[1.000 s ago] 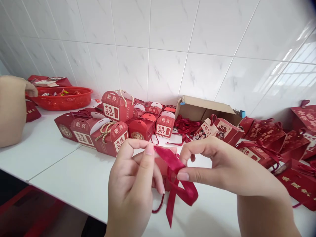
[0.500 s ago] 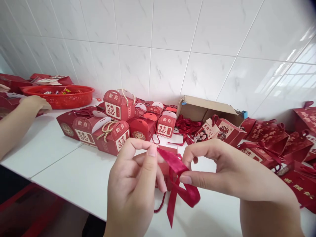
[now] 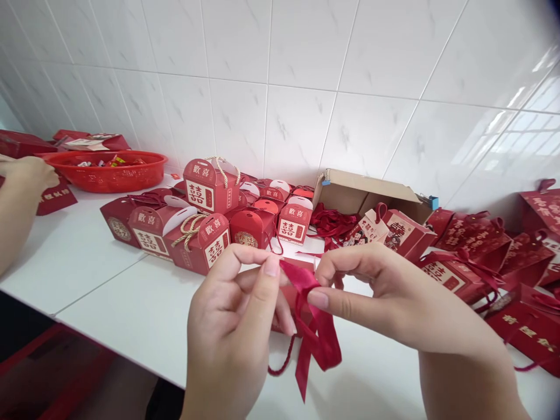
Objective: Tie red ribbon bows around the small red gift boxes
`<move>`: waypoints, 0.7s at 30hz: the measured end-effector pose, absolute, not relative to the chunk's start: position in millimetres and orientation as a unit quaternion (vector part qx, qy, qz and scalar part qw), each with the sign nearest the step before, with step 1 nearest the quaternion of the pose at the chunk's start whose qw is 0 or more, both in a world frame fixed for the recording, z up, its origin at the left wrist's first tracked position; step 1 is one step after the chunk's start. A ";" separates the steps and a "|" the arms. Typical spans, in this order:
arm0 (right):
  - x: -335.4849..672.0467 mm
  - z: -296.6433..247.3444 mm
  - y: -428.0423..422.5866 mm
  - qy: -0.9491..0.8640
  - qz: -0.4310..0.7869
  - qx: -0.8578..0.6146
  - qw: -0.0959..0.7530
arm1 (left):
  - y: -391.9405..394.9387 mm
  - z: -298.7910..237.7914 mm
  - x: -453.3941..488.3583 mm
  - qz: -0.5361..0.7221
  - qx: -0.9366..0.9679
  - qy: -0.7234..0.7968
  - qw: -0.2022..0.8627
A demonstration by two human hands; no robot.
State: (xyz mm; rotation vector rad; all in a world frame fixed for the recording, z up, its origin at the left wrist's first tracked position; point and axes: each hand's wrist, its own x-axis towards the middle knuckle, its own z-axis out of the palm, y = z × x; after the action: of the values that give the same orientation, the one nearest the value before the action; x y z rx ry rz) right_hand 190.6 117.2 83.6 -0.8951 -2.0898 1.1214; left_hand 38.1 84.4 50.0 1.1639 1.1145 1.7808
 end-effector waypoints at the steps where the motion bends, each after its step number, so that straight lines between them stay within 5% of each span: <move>1: 191.1 84.3 116.9 -0.789 0.418 -0.337 0.299 | 85.0 50.3 38.1 0.691 0.446 0.432 0.370; 21: 178.1 82.4 122.3 -0.762 0.422 -0.391 0.297 | 88.5 49.1 39.9 0.712 0.439 0.422 0.350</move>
State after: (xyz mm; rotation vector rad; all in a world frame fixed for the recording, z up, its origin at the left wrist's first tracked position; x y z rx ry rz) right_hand 178.1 122.3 82.4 -1.0387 -2.0261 1.1224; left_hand 39.9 88.5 49.1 1.1385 1.0932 1.8438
